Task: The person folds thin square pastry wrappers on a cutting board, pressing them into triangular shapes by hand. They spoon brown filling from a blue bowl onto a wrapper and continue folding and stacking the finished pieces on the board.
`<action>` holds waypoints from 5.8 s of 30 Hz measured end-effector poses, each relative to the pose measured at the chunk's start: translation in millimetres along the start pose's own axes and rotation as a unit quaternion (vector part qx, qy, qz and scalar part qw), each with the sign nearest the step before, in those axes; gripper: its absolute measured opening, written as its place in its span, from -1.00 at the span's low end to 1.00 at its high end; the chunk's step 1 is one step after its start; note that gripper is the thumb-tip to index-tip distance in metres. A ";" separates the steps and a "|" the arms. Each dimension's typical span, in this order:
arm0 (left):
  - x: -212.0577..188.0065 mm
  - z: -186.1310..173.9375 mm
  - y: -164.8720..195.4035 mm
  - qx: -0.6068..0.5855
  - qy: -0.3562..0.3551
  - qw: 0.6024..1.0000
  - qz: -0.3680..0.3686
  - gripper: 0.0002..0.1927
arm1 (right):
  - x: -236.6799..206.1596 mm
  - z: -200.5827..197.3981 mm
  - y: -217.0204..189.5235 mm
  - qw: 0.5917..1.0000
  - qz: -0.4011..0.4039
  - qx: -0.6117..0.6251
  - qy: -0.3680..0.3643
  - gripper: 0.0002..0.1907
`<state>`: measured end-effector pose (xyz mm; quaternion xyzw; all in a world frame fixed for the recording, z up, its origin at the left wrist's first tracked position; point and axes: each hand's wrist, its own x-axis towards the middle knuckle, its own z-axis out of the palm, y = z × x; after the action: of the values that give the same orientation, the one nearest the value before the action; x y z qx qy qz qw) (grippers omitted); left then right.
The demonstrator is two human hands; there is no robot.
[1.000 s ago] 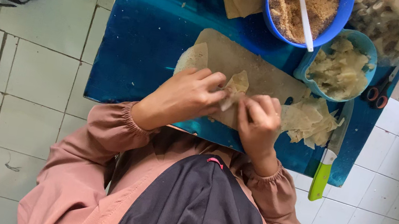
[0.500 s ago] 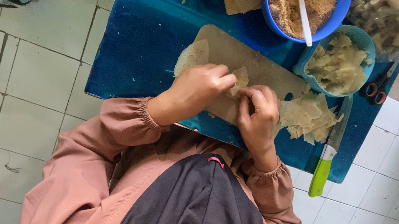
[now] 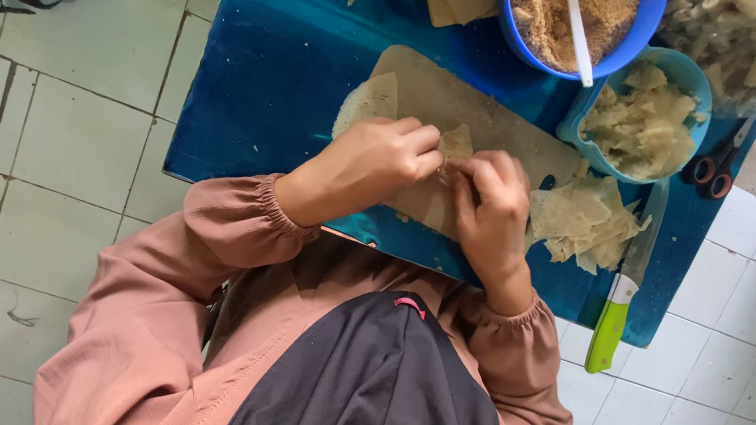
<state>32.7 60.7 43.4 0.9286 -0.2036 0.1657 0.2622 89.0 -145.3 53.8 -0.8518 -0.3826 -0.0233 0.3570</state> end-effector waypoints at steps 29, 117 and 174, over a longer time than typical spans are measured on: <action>10.1 38.6 -7.7 -0.044 -0.008 0.988 -0.150 -0.89 | 4.4 -1.7 9.4 1.000 0.008 -0.014 0.002 -0.91; -32.4 -30.1 -6.4 0.058 0.118 0.962 -0.241 -0.64 | 74.0 -146.1 72.2 0.875 -0.179 -0.315 0.321 -0.86; -8.0 17.3 42.2 -0.306 0.205 0.897 -0.243 -0.72 | -15.3 -16.5 17.3 0.801 0.284 0.526 0.006 -0.79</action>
<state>9.7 20.5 43.8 0.7686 0.0458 0.2129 0.6015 93.5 -173.1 51.1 -0.6034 -0.0744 0.2788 0.7434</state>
